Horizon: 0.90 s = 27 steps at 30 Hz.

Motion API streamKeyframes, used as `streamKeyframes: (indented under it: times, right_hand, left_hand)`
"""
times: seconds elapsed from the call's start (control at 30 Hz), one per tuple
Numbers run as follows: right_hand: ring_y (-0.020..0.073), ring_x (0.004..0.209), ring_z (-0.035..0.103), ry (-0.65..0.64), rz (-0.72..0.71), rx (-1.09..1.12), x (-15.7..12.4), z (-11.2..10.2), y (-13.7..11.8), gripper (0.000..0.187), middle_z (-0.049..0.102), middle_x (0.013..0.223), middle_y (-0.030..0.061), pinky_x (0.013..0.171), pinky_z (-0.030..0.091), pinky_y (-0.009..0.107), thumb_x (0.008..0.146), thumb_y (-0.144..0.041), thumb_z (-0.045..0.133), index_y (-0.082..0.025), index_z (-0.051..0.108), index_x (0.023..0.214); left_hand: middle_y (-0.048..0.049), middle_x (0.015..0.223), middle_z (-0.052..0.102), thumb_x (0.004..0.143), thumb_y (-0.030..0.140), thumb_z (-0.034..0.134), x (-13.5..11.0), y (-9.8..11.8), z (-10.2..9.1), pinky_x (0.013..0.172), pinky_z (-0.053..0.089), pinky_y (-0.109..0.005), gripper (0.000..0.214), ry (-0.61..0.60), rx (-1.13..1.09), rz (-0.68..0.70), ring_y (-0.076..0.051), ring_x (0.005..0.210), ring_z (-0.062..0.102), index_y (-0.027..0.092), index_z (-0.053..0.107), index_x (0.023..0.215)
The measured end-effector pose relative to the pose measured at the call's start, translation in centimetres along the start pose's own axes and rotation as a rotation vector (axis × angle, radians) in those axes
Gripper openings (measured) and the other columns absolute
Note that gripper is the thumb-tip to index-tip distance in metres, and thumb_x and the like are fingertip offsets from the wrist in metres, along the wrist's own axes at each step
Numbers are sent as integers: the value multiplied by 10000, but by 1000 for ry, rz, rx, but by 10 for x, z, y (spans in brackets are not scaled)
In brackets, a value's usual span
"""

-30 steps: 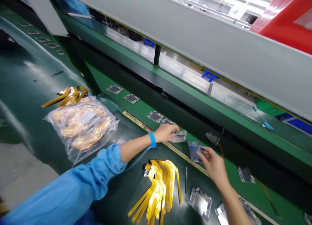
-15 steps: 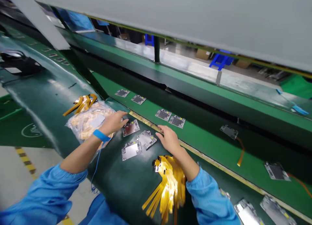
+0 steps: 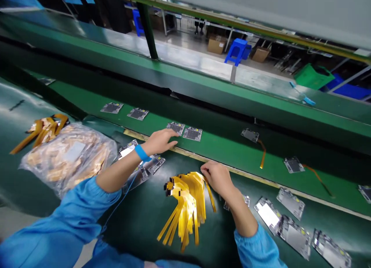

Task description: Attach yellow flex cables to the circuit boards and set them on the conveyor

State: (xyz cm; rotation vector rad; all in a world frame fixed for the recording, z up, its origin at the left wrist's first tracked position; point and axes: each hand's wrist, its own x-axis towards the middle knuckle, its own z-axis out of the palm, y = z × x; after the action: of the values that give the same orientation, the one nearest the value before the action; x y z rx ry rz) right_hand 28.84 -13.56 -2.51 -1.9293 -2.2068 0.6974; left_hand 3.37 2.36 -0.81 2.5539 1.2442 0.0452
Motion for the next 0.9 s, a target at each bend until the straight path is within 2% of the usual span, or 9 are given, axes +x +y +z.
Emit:
streamKeyframes:
  times: [0.13, 0.23, 0.33, 0.47, 0.57, 0.67, 0.77, 0.9]
  right_hand:
    - [267, 1094, 680, -60, -21, -104, -13, -2, 1, 224, 752, 1154, 83, 927, 502, 358, 948, -198, 614, -219, 750, 1124]
    - [266, 1114, 663, -69, -65, -161, -16, -1, -8, 267, 732, 1175, 96, 963, 496, 368, 961, -185, 608, -216, 721, 1201]
    - [240, 1068, 664, -73, -121, -166, -14, 2, -14, 233, 725, 1132, 89, 930, 499, 348, 984, -193, 593, -225, 718, 1178]
    - [239, 1051, 663, -25, -129, -140, -15, 5, -11, 190, 722, 1109, 93, 915, 488, 357, 1001, -213, 596, -210, 713, 1150]
    - [235, 1023, 663, 2, -148, -101, -18, 5, -12, 159, 726, 1087, 79, 884, 471, 356, 1011, -223, 595, -207, 703, 1126]
    - [216, 966, 663, 7, -195, -63, -20, 9, -23, 117, 731, 1038, 59, 820, 444, 339, 1010, -209, 602, -211, 700, 1073]
    - [210, 908, 664, -40, -240, -62, -18, 14, -40, 75, 735, 969, 46, 773, 419, 335, 997, -234, 639, -206, 709, 996]
    - [247, 923, 678, -174, -270, -122, -17, 24, -58, 142, 747, 959, 73, 792, 427, 357, 922, -319, 751, -178, 727, 927]
  left_hand:
    - [-92, 1300, 695, 962, 308, 571, 39, 21, 7, 1008, 500, -367, 339, -29, 52, 66, -286, 1238, 625, 211, 680, 1268]
    - [-116, 1280, 698, 959, 281, 563, 65, 31, 11, 994, 498, -385, 337, -32, 95, 84, -299, 1207, 632, 191, 690, 1258]
    - [-149, 1298, 670, 942, 275, 576, 85, 42, 15, 973, 493, -422, 356, -33, 130, 111, -330, 1210, 608, 171, 684, 1265]
    - [-199, 1359, 609, 852, 320, 711, 106, 53, 20, 993, 458, -488, 492, -82, 149, 158, -383, 1249, 553, 149, 647, 1309]
    - [-229, 1325, 612, 749, 348, 827, 116, 55, 23, 1016, 424, -529, 625, -122, 133, 153, -413, 1238, 547, 120, 642, 1301]
    - [-235, 1347, 590, 673, 345, 891, 120, 53, 25, 1043, 393, -525, 711, -110, 80, 144, -430, 1276, 512, 114, 635, 1296]
    - [-186, 1289, 625, 738, 293, 834, 117, 52, 26, 1001, 410, -443, 516, -75, -20, 149, -380, 1222, 560, 145, 669, 1204]
    - [-83, 1020, 682, 884, 277, 666, 104, 49, 24, 812, 419, -330, 116, -2, -228, 160, -256, 928, 640, 192, 674, 962]
